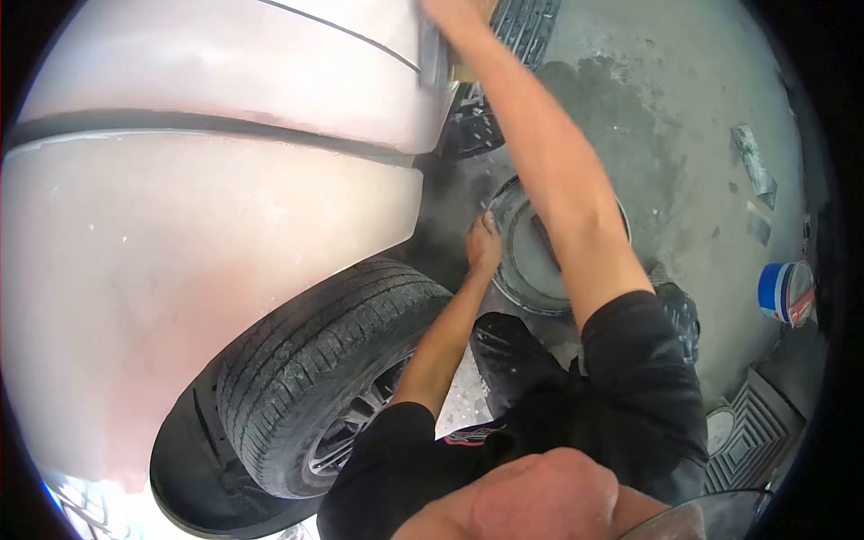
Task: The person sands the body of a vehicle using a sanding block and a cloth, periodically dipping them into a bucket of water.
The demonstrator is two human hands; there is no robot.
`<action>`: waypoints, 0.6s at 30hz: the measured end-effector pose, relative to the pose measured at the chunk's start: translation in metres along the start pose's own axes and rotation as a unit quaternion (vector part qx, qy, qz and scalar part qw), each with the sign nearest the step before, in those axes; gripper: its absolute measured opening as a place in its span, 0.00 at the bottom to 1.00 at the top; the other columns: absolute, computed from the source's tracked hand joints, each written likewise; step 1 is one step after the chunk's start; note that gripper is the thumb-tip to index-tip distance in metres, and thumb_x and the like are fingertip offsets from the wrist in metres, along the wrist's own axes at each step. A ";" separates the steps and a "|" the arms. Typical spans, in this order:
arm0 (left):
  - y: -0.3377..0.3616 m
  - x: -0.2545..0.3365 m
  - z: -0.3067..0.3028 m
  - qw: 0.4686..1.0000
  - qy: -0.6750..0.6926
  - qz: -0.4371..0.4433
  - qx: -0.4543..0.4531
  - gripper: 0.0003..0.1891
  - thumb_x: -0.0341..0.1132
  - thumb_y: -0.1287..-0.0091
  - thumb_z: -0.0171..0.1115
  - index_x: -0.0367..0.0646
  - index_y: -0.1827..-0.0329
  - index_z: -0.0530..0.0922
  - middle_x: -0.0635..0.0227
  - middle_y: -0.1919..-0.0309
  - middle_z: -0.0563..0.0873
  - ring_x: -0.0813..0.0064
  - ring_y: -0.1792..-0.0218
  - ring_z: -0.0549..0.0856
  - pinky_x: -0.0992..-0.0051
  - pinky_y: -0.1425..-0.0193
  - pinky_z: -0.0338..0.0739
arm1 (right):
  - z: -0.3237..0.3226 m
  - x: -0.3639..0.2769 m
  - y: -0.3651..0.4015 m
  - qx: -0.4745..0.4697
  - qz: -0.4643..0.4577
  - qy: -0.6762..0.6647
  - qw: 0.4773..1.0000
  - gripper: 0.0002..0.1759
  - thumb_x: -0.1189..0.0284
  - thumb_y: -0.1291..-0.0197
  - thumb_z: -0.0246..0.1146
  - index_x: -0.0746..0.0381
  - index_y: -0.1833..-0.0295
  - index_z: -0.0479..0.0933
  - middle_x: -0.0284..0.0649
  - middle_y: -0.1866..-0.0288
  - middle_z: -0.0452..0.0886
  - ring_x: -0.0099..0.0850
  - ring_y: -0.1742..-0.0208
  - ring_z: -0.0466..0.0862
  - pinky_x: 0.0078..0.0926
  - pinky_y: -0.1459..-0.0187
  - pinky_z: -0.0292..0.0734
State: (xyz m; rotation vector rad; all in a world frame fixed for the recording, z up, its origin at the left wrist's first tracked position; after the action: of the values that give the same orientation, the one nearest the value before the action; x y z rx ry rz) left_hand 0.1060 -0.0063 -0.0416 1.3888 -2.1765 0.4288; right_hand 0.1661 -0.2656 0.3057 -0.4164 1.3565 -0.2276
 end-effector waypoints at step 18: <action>0.012 0.008 0.000 1.000 0.008 0.007 0.018 0.25 0.49 0.17 0.45 0.34 0.43 0.80 0.37 0.48 0.86 0.34 0.45 0.83 0.48 0.40 0.76 | -0.039 -0.015 0.124 -0.043 -0.137 -0.046 0.989 0.36 0.55 0.33 0.66 0.57 0.23 0.71 0.60 0.52 0.72 0.55 0.53 0.77 0.50 0.44 0.77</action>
State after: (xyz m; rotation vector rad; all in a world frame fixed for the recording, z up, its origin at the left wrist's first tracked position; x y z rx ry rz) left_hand 0.0926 -0.0072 -0.0366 1.3849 -2.1778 0.4851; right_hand 0.1146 -0.1540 0.2616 -0.6803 1.2202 -0.3731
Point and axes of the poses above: each hand's wrist, its own y-axis away from the middle knuckle, its own z-axis out of the palm, x = y × z, the point moved 1 cm from there along -y, towards the middle knuckle
